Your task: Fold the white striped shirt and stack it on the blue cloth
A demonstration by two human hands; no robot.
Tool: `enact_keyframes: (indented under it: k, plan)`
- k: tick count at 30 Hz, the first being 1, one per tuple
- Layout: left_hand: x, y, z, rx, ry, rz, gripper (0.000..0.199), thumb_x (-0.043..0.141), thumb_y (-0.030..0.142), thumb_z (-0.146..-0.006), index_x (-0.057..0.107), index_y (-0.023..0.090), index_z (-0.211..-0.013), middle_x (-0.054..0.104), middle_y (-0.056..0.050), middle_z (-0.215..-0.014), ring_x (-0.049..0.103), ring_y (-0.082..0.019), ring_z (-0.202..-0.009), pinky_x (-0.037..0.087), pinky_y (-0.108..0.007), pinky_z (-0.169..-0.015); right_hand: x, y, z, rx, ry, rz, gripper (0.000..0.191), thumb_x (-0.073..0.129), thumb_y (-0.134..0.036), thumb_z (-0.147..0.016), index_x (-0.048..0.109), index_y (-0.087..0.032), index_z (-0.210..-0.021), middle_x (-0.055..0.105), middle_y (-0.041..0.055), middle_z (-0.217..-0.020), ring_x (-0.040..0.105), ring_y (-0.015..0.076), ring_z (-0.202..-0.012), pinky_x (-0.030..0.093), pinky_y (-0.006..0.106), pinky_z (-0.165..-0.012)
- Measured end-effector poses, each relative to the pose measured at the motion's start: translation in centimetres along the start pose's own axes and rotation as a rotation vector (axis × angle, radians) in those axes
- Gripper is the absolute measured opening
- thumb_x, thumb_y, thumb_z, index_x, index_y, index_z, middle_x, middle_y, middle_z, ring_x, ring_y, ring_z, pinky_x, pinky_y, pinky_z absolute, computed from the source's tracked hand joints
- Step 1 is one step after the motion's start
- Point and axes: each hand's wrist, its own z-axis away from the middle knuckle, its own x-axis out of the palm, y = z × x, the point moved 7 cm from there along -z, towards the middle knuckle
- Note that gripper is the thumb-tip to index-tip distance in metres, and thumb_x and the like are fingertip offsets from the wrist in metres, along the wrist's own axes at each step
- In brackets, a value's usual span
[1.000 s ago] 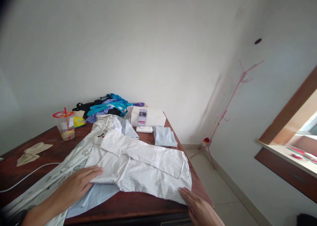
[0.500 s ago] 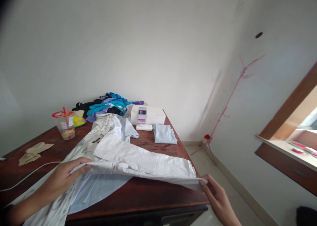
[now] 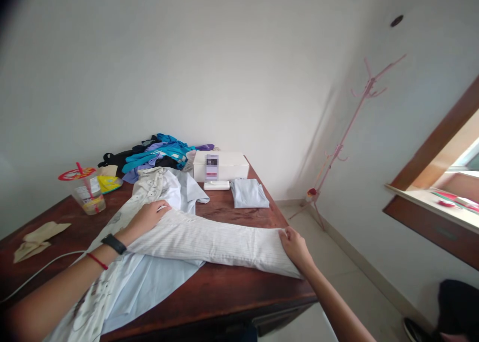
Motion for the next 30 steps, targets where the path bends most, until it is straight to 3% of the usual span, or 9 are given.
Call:
enact_keyframes:
  k: [4, 9, 12, 16, 19, 22, 27, 30]
  plan:
    - [1.5, -0.2, -0.6, 0.016, -0.026, -0.161, 0.033, 0.044, 0.039, -0.098, 0.072, 0.022, -0.100, 0.078, -0.010, -0.101, 0.069, -0.031, -0.100, 0.046, -0.034, -0.079, 0.8, 0.1, 0.1, -0.023, -0.067, 0.263, 0.029, 0.038, -0.039, -0.098, 0.054, -0.022, -0.081, 0.069, 0.0072, -0.078, 0.066, 0.0235, -0.077, 0.039, 0.030, -0.069]
    - [1.5, 1.3, -0.1, 0.053, -0.011, -0.422, 0.036, 0.037, 0.034, -0.104, 0.071, 0.021, -0.103, 0.073, -0.011, -0.100, 0.069, -0.029, -0.090, 0.046, -0.034, -0.069, 0.7, -0.8, 0.8, 0.068, -0.133, 0.497, 0.035, 0.034, -0.041, -0.103, 0.062, -0.021, -0.099, 0.075, 0.0139, -0.095, 0.071, 0.0285, -0.086, 0.038, 0.031, -0.066]
    - [0.6, 3.9, 0.5, 0.157, 0.058, -0.503, 0.036, 0.037, 0.028, -0.104, 0.071, 0.020, -0.105, 0.068, -0.013, -0.111, 0.066, -0.028, -0.092, 0.049, -0.035, -0.069, 0.5, -1.6, 0.8, 0.030, -0.127, 0.542, 0.036, 0.032, -0.038, -0.104, 0.063, -0.020, -0.100, 0.075, 0.0152, -0.102, 0.072, 0.0285, -0.088, 0.040, 0.032, -0.067]
    - [-0.1, 9.7, 2.4, 0.426, 0.168, -0.366, 0.032, 0.044, 0.031, -0.105, 0.070, 0.019, -0.120, 0.063, -0.014, -0.131, 0.059, -0.032, -0.119, 0.050, -0.044, -0.096, 0.0, -1.4, 0.7, 0.029, -0.092, 0.484, 0.038, 0.032, -0.039, -0.105, 0.064, -0.020, -0.099, 0.075, 0.0144, -0.101, 0.071, 0.0281, -0.092, 0.041, 0.032, -0.069]
    - [2.2, 13.7, 4.5, 0.635, -0.004, -0.184, 0.040, 0.047, 0.038, -0.105, 0.061, 0.019, -0.137, 0.058, -0.013, -0.145, 0.053, -0.030, -0.134, 0.044, -0.046, -0.110, 0.0, -1.1, 0.8, 0.038, -0.097, 0.456, 0.039, 0.032, -0.038, -0.104, 0.065, -0.019, -0.099, 0.074, 0.0143, -0.099, 0.070, 0.0286, -0.090, 0.041, 0.034, -0.070]
    - [6.0, 15.5, 6.4, 0.773, -0.236, -0.125, 0.050, 0.051, 0.047, -0.103, 0.054, 0.024, -0.147, 0.050, -0.011, -0.155, 0.043, -0.029, -0.144, 0.038, -0.046, -0.117, 0.0, -0.9, 0.8, -0.018, -0.058, 0.469, 0.038, 0.033, -0.037, -0.103, 0.066, -0.018, -0.099, 0.070, 0.0152, -0.102, 0.068, 0.0290, -0.092, 0.043, 0.036, -0.076]
    - [10.1, 13.5, 6.0, 0.665, -0.290, -0.198, 0.058, 0.050, 0.055, -0.100, 0.044, 0.034, -0.154, 0.037, -0.008, -0.164, 0.025, -0.037, -0.154, 0.027, -0.059, -0.121, -0.1, 0.8, 0.3, -0.089, -0.014, 0.464, 0.033, 0.045, -0.040, -0.099, 0.069, -0.019, -0.091, 0.064, 0.0167, -0.112, 0.061, 0.0315, -0.106, 0.043, 0.039, -0.091]
    - [11.0, 12.8, 5.8, 0.662, -0.309, -0.231, 0.060, 0.047, 0.057, -0.101, 0.039, 0.035, -0.156, 0.032, -0.010, -0.166, 0.023, -0.038, -0.154, 0.024, -0.063, -0.120, -0.3, 2.1, -0.5, -0.108, -0.079, 0.349, 0.026, 0.049, -0.037, -0.095, 0.065, -0.020, -0.083, 0.067, 0.0117, -0.099, 0.063, 0.0269, -0.097, 0.043, 0.036, -0.089]
